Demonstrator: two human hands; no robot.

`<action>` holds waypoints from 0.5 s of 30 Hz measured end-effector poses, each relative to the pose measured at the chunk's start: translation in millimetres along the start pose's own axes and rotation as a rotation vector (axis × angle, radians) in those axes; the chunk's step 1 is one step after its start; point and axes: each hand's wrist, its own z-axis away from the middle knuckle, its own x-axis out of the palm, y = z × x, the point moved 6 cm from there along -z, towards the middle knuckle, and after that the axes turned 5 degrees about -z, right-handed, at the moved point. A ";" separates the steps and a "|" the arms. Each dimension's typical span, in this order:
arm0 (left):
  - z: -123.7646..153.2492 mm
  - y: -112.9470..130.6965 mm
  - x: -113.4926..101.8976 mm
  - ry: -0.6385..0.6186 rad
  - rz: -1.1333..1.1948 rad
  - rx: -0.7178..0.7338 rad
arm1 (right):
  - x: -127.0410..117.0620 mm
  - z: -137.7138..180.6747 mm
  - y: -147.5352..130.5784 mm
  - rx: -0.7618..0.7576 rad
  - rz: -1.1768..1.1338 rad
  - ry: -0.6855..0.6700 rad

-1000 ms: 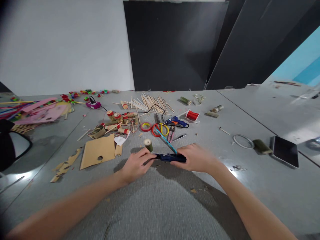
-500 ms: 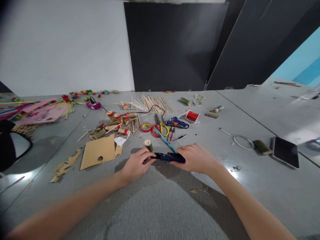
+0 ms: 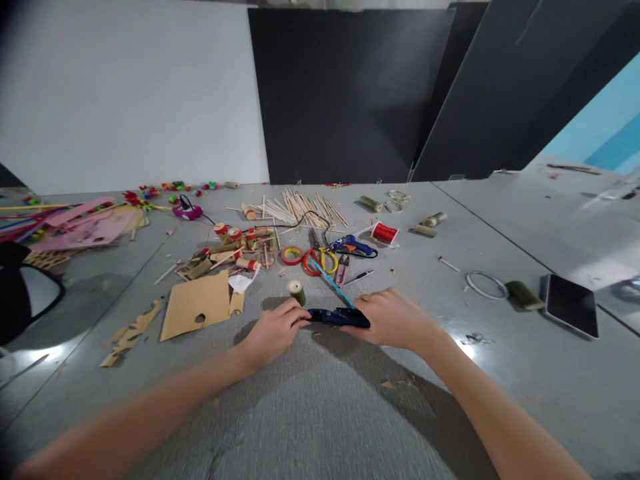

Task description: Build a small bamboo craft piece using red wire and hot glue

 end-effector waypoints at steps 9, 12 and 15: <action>2.1 6.2 -0.2 -0.079 -0.052 0.098 | 2.1 -0.6 -0.8 -0.018 -0.012 -0.016; 3.7 4.6 2.3 -0.071 -0.039 0.095 | 5.0 0.0 0.8 -0.023 -0.034 -0.014; 3.7 1.4 2.2 -0.071 0.030 0.070 | 6.9 0.7 2.6 -0.024 -0.053 -0.010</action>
